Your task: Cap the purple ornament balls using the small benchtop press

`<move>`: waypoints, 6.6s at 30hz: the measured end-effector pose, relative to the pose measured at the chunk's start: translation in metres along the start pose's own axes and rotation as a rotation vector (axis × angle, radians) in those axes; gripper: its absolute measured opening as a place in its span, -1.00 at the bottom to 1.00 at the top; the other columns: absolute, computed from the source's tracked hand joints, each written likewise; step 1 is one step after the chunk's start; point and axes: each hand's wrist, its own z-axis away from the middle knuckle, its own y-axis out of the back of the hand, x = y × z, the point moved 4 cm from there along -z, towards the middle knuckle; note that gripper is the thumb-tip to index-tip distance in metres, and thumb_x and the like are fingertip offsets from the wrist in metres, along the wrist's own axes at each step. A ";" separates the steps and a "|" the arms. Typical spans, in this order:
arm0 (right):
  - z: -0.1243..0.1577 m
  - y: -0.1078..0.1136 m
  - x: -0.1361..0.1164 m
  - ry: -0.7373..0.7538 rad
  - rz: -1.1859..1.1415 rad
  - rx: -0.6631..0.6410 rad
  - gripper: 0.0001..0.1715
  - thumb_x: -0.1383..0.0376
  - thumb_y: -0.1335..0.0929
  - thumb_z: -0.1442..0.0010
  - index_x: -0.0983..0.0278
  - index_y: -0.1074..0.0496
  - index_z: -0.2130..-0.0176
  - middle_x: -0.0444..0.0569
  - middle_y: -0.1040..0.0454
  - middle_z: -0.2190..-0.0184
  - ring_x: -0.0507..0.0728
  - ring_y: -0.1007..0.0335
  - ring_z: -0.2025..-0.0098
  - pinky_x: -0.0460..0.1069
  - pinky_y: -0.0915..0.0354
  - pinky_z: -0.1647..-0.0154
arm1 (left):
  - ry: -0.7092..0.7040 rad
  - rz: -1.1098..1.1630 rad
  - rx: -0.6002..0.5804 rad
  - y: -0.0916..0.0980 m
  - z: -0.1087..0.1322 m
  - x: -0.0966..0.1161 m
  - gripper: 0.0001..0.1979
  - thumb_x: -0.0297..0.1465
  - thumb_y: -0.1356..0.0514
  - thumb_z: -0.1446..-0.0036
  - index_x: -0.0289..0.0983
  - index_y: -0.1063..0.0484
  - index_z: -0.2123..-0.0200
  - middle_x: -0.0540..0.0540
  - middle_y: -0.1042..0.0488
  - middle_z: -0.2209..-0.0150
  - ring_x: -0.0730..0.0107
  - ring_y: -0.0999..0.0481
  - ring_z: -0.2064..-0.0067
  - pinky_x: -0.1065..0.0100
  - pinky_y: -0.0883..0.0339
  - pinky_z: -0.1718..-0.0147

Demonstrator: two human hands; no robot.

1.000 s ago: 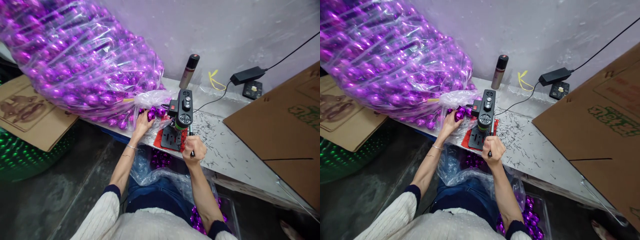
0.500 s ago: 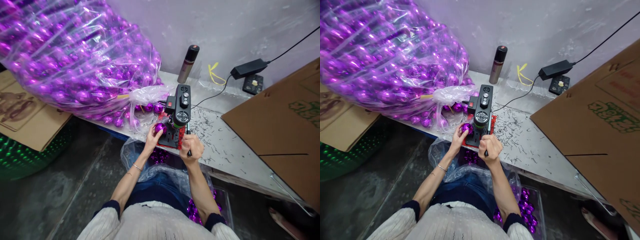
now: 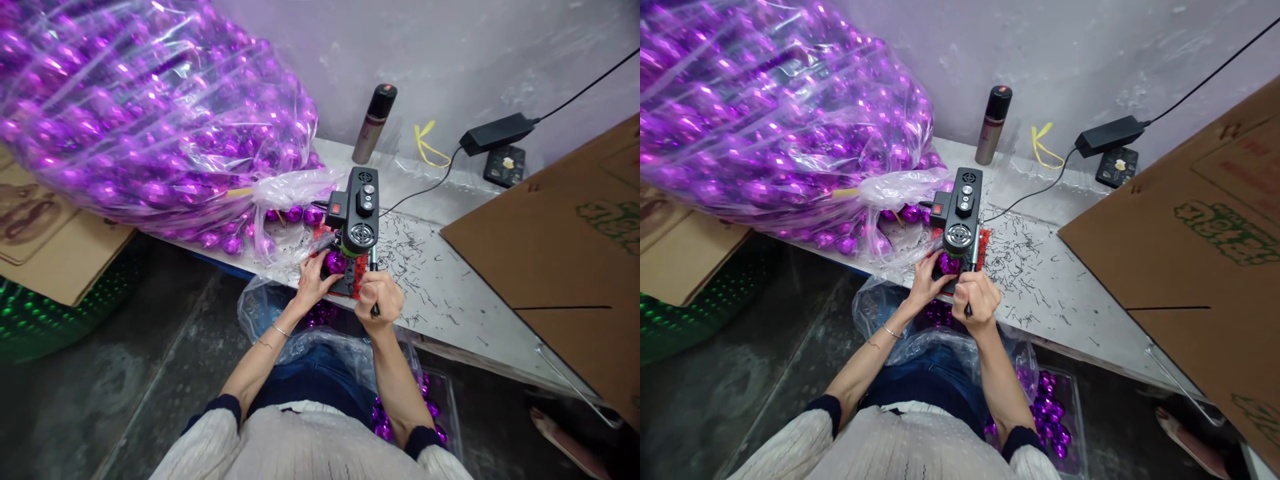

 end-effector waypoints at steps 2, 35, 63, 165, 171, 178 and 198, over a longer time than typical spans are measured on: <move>0.000 0.000 0.000 -0.005 -0.001 -0.003 -0.72 0.40 -0.20 -0.36 0.19 -0.24 0.40 -0.12 -0.40 0.52 0.01 -0.26 0.51 -0.05 -0.20 0.46 | -0.048 0.000 -0.001 -0.003 -0.002 -0.002 -0.31 -0.06 -0.35 -0.18 -0.25 -0.32 -0.27 -0.31 -0.55 -0.13 -0.03 -0.53 -0.17 -0.05 -0.27 -0.21; 0.034 -0.014 0.008 -0.093 -0.013 0.132 -0.65 0.31 -0.15 -0.42 0.18 -0.17 0.44 -0.15 -0.35 0.54 0.02 -0.30 0.53 0.01 -0.26 0.39 | -0.200 0.079 -0.089 -0.008 -0.006 -0.010 -0.25 0.07 -0.28 -0.17 -0.23 -0.33 -0.29 -0.34 -0.52 -0.18 -0.05 -0.52 -0.20 -0.03 -0.35 -0.17; 0.044 -0.021 0.011 -0.112 -0.106 0.181 -0.63 0.28 -0.14 -0.45 0.19 -0.20 0.42 -0.16 -0.35 0.51 0.01 -0.31 0.51 0.01 -0.27 0.37 | -0.254 0.047 -0.052 -0.008 -0.005 -0.009 -0.26 0.07 -0.25 -0.21 -0.24 -0.31 -0.30 -0.33 -0.52 -0.17 -0.01 -0.54 -0.19 0.01 -0.40 -0.13; -0.004 0.003 -0.004 -0.145 -0.016 0.024 -0.67 0.35 -0.21 -0.39 0.20 -0.25 0.44 -0.15 -0.36 0.54 -0.01 -0.27 0.51 -0.04 -0.17 0.46 | -0.082 0.078 -0.105 -0.005 -0.009 0.001 -0.35 -0.07 -0.35 -0.19 -0.23 -0.35 -0.25 -0.27 -0.53 -0.16 0.00 -0.53 -0.20 -0.06 -0.37 -0.23; 0.016 -0.005 0.001 -0.072 -0.071 0.048 -0.65 0.31 -0.17 -0.43 0.20 -0.22 0.43 -0.13 -0.38 0.53 0.01 -0.22 0.50 -0.03 -0.15 0.45 | -0.088 0.094 -0.095 -0.005 -0.009 0.002 -0.36 -0.09 -0.35 -0.19 -0.24 -0.35 -0.24 -0.27 -0.53 -0.17 0.01 -0.53 -0.21 -0.04 -0.37 -0.24; 0.027 -0.009 0.006 -0.058 -0.050 0.063 -0.65 0.30 -0.17 -0.43 0.19 -0.21 0.43 -0.13 -0.39 0.53 0.00 -0.20 0.51 -0.02 -0.16 0.43 | -0.065 0.113 -0.115 -0.003 -0.009 0.003 -0.37 -0.16 -0.37 -0.19 -0.23 -0.34 -0.26 -0.26 -0.53 -0.18 0.03 -0.53 -0.21 -0.04 -0.34 -0.27; 0.041 -0.014 0.012 -0.036 -0.064 0.087 -0.65 0.27 -0.15 -0.44 0.19 -0.22 0.41 -0.13 -0.38 0.50 0.01 -0.28 0.47 -0.02 -0.18 0.41 | -0.099 0.169 -0.103 -0.001 -0.009 0.003 -0.40 -0.15 -0.34 -0.21 -0.26 -0.36 -0.24 -0.28 -0.54 -0.17 0.04 -0.54 -0.20 -0.01 -0.40 -0.23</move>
